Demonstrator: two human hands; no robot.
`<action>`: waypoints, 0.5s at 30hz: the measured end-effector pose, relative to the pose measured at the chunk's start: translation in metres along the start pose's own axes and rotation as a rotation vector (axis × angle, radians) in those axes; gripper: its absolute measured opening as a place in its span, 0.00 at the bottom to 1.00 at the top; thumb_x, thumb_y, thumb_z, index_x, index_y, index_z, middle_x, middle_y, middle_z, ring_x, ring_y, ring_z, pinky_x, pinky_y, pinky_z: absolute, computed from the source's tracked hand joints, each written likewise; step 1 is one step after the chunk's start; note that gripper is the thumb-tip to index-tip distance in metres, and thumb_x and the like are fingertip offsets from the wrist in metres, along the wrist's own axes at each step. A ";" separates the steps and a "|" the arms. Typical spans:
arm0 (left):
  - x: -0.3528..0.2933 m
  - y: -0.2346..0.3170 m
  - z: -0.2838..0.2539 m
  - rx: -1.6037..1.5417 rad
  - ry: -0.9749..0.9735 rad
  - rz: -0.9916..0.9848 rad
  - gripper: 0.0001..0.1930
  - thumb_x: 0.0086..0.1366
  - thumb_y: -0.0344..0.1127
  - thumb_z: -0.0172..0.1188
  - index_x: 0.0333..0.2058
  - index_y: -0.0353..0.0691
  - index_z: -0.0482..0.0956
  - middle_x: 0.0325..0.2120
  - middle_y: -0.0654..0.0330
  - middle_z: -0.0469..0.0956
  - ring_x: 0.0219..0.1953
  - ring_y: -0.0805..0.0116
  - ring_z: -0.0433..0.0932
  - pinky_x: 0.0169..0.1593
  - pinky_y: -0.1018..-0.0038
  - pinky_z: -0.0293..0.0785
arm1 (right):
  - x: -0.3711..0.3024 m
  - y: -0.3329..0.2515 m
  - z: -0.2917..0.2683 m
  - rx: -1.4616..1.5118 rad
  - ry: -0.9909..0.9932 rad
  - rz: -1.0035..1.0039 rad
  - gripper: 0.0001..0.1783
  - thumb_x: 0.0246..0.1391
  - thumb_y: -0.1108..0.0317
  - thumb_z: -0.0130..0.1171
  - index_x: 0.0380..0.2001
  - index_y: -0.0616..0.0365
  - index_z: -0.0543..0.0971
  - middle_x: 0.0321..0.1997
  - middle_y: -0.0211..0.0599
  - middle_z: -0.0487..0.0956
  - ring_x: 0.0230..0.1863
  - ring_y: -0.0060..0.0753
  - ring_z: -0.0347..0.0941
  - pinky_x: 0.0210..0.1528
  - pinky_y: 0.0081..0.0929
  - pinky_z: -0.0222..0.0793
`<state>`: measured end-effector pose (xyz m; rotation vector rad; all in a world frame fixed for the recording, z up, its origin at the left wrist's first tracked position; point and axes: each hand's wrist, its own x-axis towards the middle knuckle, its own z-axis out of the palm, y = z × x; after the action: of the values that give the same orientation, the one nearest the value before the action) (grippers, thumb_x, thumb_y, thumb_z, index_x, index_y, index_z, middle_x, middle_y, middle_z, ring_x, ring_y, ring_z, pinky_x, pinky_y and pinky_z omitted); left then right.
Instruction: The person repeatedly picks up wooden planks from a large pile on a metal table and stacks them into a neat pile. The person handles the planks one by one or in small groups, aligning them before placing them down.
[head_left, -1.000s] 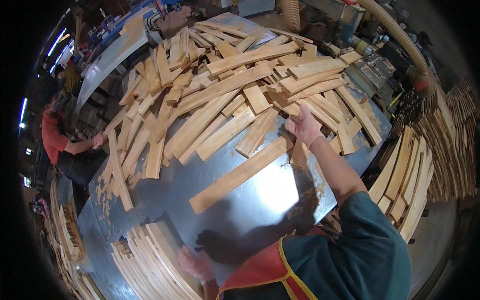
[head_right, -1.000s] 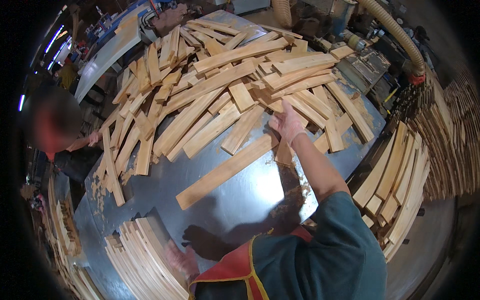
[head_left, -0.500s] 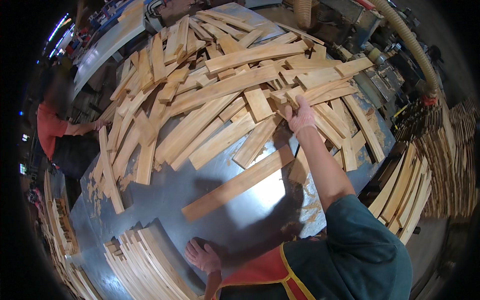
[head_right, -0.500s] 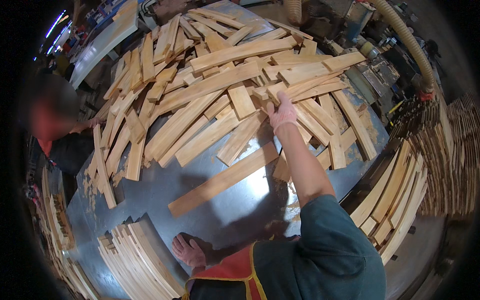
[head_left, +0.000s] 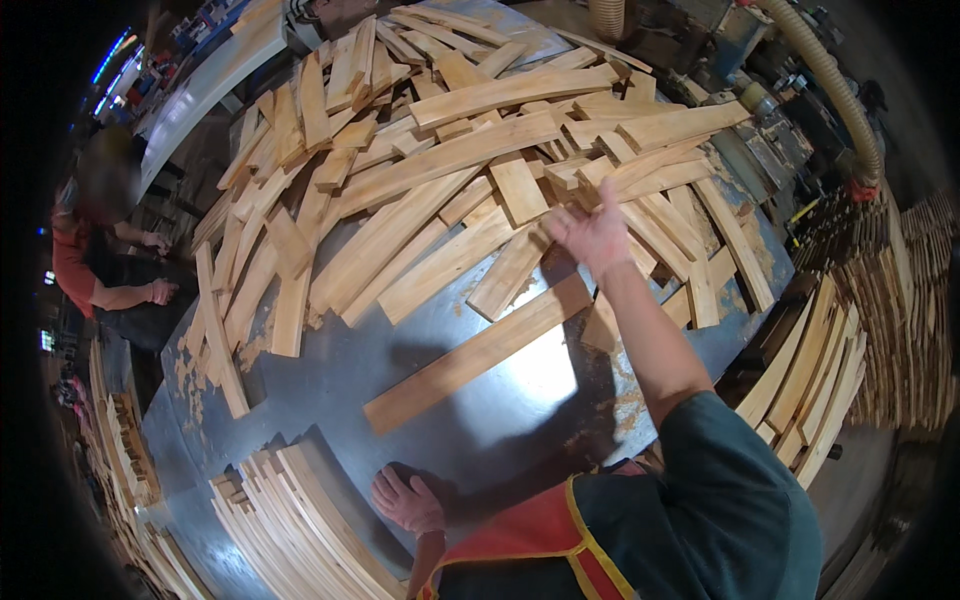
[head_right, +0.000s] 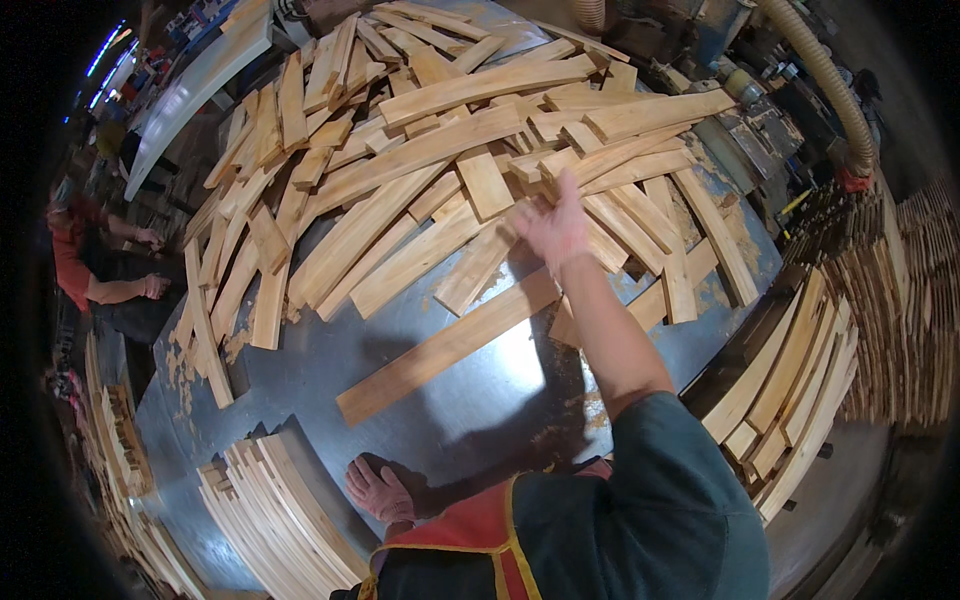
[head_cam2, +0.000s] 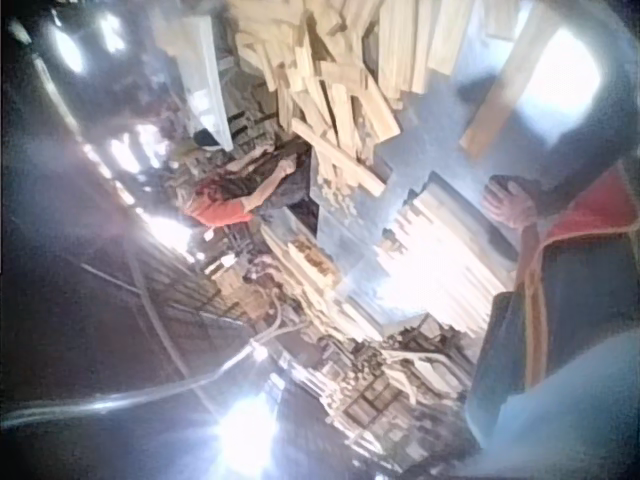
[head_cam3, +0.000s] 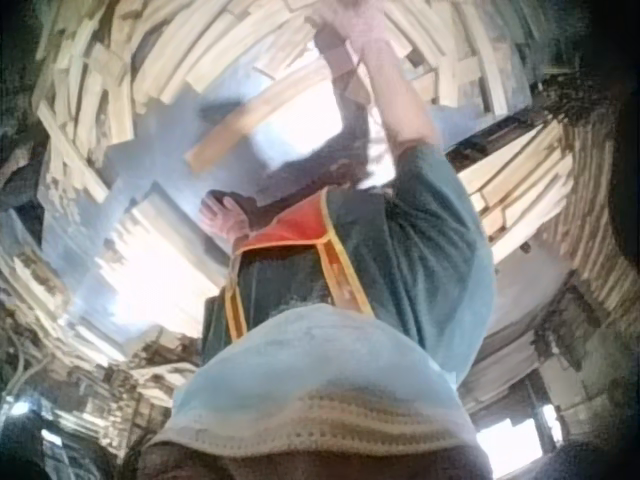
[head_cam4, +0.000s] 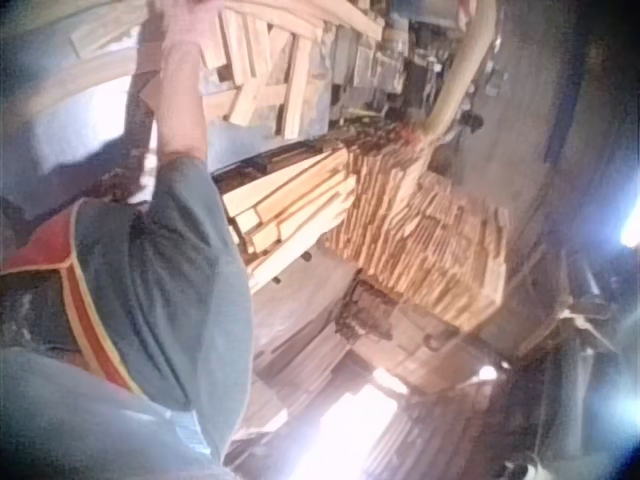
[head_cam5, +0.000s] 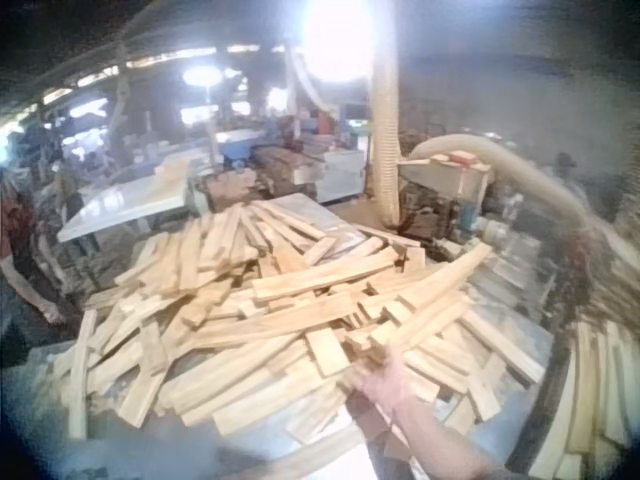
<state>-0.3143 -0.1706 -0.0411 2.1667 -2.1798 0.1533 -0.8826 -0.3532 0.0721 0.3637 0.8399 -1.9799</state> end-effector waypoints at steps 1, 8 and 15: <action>-0.002 -0.001 0.000 0.002 -0.008 -0.016 0.35 0.76 0.58 0.45 0.72 0.42 0.65 0.70 0.47 0.65 0.73 0.41 0.59 0.76 0.43 0.51 | -0.011 -0.004 0.034 0.177 0.121 0.012 0.42 0.64 0.39 0.65 0.73 0.47 0.65 0.73 0.53 0.65 0.73 0.56 0.61 0.69 0.65 0.66; -0.002 -0.004 0.005 0.034 -0.007 0.020 0.34 0.76 0.59 0.44 0.71 0.42 0.66 0.70 0.48 0.64 0.73 0.41 0.60 0.76 0.43 0.52 | 0.061 -0.023 0.016 0.008 0.156 -0.242 0.22 0.63 0.57 0.66 0.57 0.52 0.77 0.56 0.40 0.81 0.55 0.43 0.79 0.51 0.47 0.78; -0.009 -0.008 0.003 0.019 -0.053 -0.026 0.34 0.75 0.55 0.49 0.73 0.44 0.64 0.72 0.47 0.63 0.74 0.42 0.58 0.77 0.46 0.50 | -0.065 -0.004 -0.047 -0.213 -0.102 -0.054 0.06 0.65 0.73 0.60 0.43 0.60 0.79 0.38 0.39 0.83 0.40 0.32 0.80 0.34 0.29 0.76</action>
<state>-0.3066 -0.1619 -0.0447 2.2326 -2.1857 0.1173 -0.8549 -0.2779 0.0762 0.1159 0.9927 -1.9185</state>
